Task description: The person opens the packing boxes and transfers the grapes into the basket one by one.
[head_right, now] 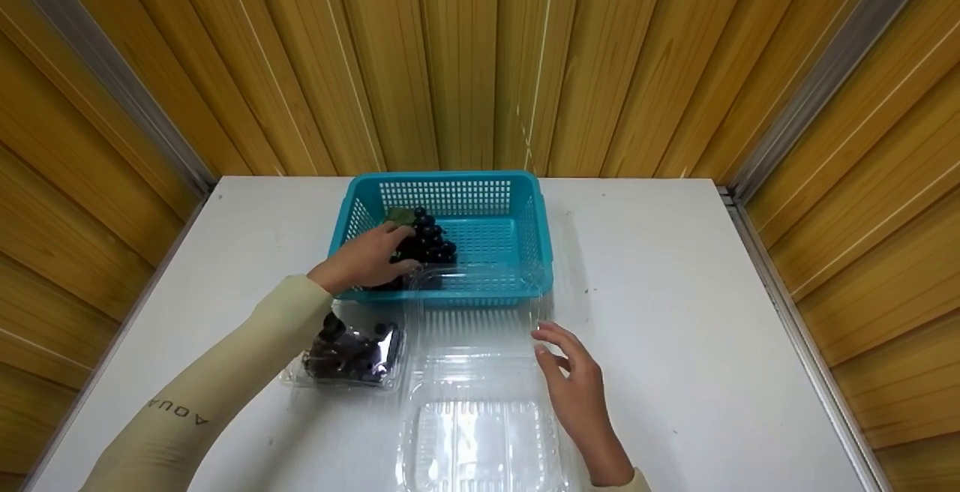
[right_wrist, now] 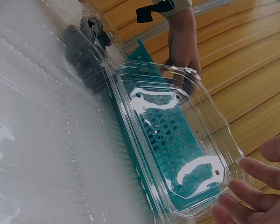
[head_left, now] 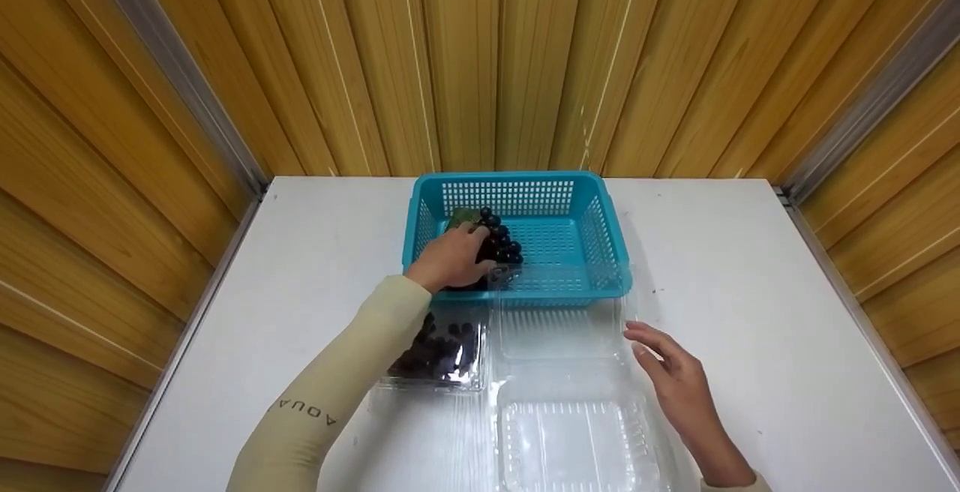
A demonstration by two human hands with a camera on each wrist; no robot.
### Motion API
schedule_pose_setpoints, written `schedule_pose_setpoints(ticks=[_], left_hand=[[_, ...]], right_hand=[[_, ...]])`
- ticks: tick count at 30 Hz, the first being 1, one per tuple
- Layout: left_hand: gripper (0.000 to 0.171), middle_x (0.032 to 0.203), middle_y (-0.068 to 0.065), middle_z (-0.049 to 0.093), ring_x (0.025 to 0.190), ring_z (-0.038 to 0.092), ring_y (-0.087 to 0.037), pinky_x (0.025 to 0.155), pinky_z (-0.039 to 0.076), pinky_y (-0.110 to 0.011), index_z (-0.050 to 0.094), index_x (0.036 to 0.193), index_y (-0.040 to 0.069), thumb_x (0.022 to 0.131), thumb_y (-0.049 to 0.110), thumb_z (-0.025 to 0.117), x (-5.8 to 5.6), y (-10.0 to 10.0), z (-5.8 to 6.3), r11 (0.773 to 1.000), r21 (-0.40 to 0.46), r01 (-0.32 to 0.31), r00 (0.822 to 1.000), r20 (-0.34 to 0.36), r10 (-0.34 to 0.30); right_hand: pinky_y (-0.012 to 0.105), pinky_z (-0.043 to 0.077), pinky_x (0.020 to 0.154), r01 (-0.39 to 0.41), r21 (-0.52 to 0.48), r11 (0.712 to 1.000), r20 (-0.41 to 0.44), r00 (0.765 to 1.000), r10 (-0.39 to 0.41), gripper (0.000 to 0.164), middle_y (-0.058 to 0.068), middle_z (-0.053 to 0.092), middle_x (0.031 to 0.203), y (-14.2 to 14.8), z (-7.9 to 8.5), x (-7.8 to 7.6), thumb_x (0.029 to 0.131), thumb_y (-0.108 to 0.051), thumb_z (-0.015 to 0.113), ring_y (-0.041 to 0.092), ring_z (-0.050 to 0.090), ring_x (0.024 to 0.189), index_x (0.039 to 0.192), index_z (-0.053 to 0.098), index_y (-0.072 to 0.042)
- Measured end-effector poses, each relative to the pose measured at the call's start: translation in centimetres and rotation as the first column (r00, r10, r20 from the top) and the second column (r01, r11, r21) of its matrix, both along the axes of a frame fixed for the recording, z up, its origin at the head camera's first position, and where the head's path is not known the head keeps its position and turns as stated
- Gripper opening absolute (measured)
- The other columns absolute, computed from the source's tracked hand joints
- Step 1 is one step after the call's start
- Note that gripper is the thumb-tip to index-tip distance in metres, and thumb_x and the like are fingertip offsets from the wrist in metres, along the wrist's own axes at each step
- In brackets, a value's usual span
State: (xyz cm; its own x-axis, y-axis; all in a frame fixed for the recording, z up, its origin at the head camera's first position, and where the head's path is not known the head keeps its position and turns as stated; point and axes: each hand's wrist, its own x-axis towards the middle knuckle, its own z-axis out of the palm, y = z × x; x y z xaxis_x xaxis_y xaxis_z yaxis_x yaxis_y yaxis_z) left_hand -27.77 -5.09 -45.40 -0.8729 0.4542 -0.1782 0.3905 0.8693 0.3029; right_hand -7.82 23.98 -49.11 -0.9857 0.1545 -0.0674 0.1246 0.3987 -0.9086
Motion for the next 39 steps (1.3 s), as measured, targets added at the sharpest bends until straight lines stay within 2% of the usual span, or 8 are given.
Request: schedule_pose_setpoints(ticks=[2,7,12,17,25,30,34,39], left_hand=[[0.058,0.148,-0.015,0.043,0.132,0.048,-0.031,0.108,0.040,-0.051,0.040,0.146,0.012,0.097,0.039,0.054,0.2,-0.3,0.3,1.000,0.004,0.014,1.000,-0.014,-0.014],[0.050,0.141,-0.015,0.049,0.127,0.052,-0.029,0.106,0.043,-0.048,0.043,0.144,0.011,0.100,0.032,0.051,0.8,-1.0,0.8,0.999,-0.001,0.044,0.998,-0.047,-0.044],[0.049,0.138,-0.013,0.052,0.123,0.054,-0.028,0.105,0.044,-0.047,0.045,0.143,0.012,0.098,0.027,0.056,1.6,-1.7,1.1,0.998,0.022,0.051,0.997,-0.063,-0.050],[0.047,0.132,-0.012,0.055,0.116,0.057,-0.026,0.101,0.048,-0.045,0.049,0.139,0.010,0.096,0.024,0.060,2.4,-2.3,1.3,0.996,0.047,0.076,0.991,-0.115,-0.070],[0.046,0.131,-0.012,0.057,0.115,0.057,-0.025,0.098,0.050,-0.043,0.052,0.136,0.008,0.093,0.023,0.063,3.9,-3.4,1.8,0.991,0.084,0.100,0.976,-0.204,-0.081],[0.045,0.132,-0.011,0.056,0.118,0.057,-0.025,0.100,0.049,-0.045,0.054,0.134,0.009,0.093,0.025,0.064,4.9,-4.2,2.2,0.990,0.110,0.089,0.974,-0.217,-0.064],[0.045,0.133,-0.010,0.056,0.119,0.057,-0.025,0.099,0.049,-0.044,0.055,0.133,0.011,0.092,0.028,0.065,5.7,-4.9,2.2,0.991,0.106,0.081,0.971,-0.231,-0.055],[0.047,0.131,-0.008,0.057,0.118,0.058,-0.022,0.097,0.051,-0.041,0.055,0.134,0.013,0.092,0.031,0.065,6.4,-5.4,2.3,0.993,0.093,0.079,0.966,-0.253,-0.053]], right_hand=[[0.002,0.037,0.094,-0.007,-0.012,1.000,-0.009,1.000,0.007,0.032,0.003,0.052,0.143,-0.1,0.0,-0.1,0.100,-0.029,0.053,-0.016,0.041,0.121,0.125,0.062,-0.011],[0.005,0.039,0.094,-0.012,-0.035,0.999,-0.015,1.000,0.011,0.030,0.004,0.054,0.141,-0.2,-0.2,-0.3,0.099,-0.026,0.054,-0.017,0.043,0.119,0.123,0.063,-0.009],[0.008,0.041,0.094,-0.012,-0.033,0.999,-0.010,1.000,0.012,0.028,0.002,0.055,0.140,-0.5,-0.4,-0.5,0.099,-0.025,0.055,-0.017,0.045,0.117,0.121,0.064,-0.011],[0.007,0.040,0.094,-0.014,-0.032,0.999,-0.008,1.000,0.014,0.026,0.002,0.056,0.139,-0.8,-0.5,-0.6,0.099,-0.022,0.055,-0.017,0.045,0.118,0.121,0.064,-0.011],[0.017,0.043,0.100,-0.027,-0.047,0.999,0.015,0.999,0.028,0.026,0.000,0.057,0.138,-1.3,-0.3,-0.6,0.099,-0.021,0.054,0.010,0.050,0.130,0.121,0.064,-0.013],[0.028,0.042,0.106,-0.038,-0.075,0.996,0.011,0.999,0.039,0.026,0.001,0.057,0.139,-1.7,-0.2,-0.7,0.099,-0.022,0.054,0.007,0.049,0.129,0.122,0.064,-0.013],[0.023,0.043,0.104,-0.041,-0.083,0.996,0.013,0.999,0.042,0.025,0.001,0.057,0.137,-1.9,-0.5,-0.7,0.099,-0.021,0.054,-0.002,0.050,0.124,0.120,0.065,-0.013],[0.013,0.043,0.097,-0.041,-0.114,0.993,0.002,0.999,0.042,0.024,0.000,0.058,0.135,-2.0,-0.8,-0.9,0.098,-0.020,0.055,-0.006,0.051,0.120,0.119,0.066,-0.013]])
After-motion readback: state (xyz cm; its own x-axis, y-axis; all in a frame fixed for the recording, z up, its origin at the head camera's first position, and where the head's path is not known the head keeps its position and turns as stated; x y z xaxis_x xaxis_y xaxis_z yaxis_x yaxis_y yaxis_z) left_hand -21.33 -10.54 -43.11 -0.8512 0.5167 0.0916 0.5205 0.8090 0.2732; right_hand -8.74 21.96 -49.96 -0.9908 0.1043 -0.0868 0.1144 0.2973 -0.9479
